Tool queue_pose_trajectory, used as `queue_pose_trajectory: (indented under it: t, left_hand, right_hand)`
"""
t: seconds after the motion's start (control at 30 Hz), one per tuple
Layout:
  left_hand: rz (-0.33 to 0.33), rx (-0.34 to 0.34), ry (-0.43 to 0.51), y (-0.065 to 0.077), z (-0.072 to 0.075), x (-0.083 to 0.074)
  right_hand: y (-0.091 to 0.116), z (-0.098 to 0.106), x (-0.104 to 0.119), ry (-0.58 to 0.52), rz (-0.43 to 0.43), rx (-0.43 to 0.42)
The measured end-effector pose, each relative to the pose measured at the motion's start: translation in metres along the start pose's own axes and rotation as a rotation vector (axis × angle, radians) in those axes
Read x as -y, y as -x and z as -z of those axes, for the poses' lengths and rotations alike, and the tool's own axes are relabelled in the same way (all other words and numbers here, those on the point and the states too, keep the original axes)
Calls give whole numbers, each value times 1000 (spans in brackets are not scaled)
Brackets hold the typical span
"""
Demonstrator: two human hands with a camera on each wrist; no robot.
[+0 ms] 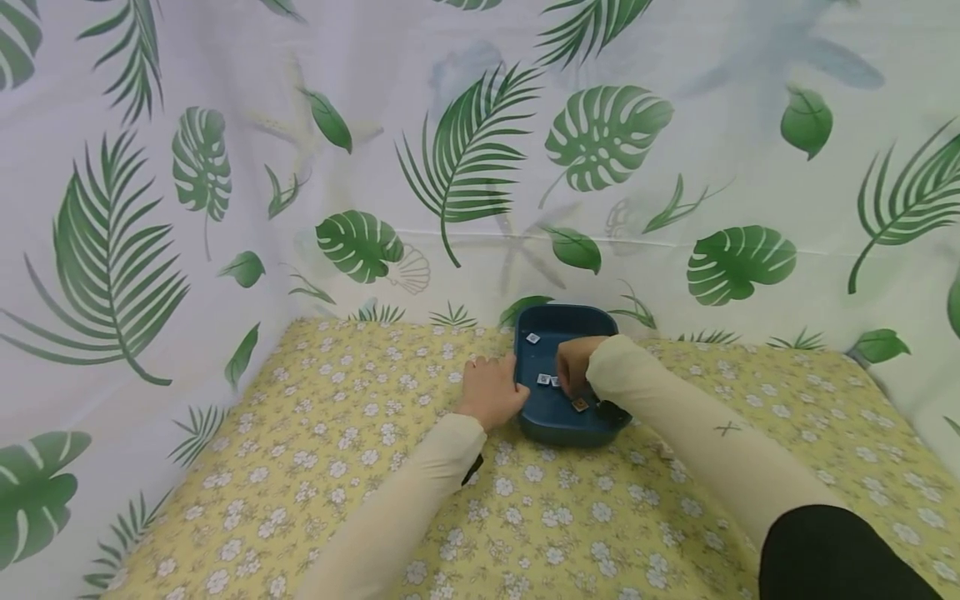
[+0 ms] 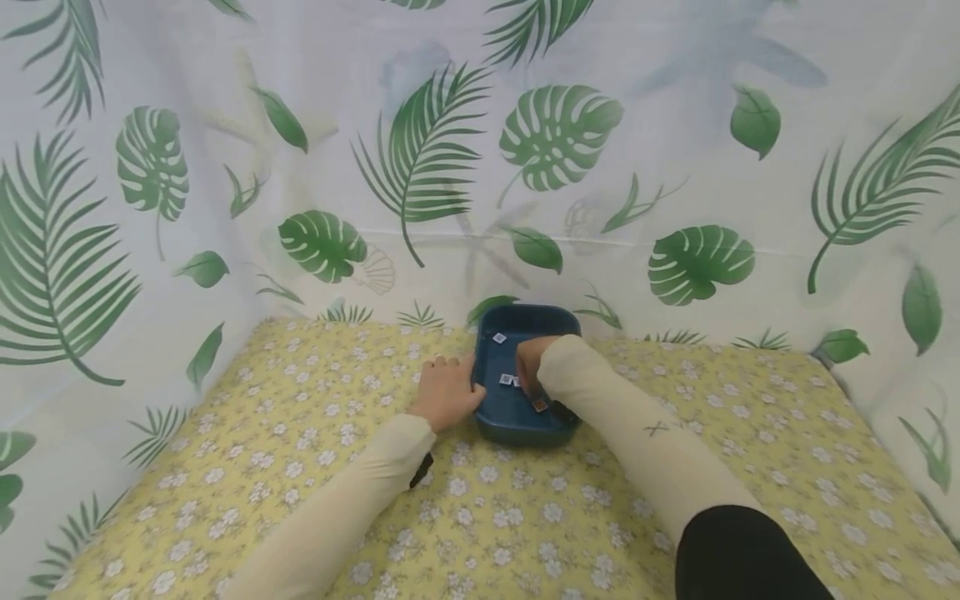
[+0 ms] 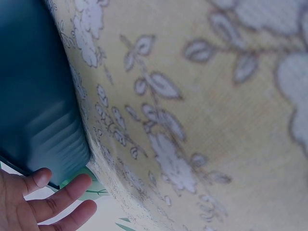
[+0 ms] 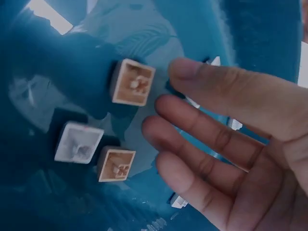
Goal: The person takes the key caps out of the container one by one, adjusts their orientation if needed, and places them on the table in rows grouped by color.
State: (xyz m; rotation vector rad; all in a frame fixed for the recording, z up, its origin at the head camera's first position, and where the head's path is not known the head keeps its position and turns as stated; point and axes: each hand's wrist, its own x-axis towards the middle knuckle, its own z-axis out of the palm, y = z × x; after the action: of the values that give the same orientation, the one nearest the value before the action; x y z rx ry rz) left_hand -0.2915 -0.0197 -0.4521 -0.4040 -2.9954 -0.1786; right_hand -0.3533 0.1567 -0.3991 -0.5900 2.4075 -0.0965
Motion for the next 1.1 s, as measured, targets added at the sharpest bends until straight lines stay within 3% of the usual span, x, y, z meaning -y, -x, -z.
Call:
queue_pose_trajectory:
  t: [0.13,0.4,0.7,0.97,1.1]
  left_hand:
    - [-2,-8,-3,0,1,0]
    - [-6,-13,-7,2,2,1]
    - [-2,-26,-5,3,2,3]
    - [-1,-14,-13,3,0,2]
    - [-3,-9,-10,3,3,1]
  right_hand:
    - [-1,-1,2,86,-43,8]
    - [-6,-6,7,123,-130,34]
    - [-9,-7,9,96,-130,29]
    - [-11,-8,10,1,-120,1]
    - [-8,-2,8,25,-96,-28]
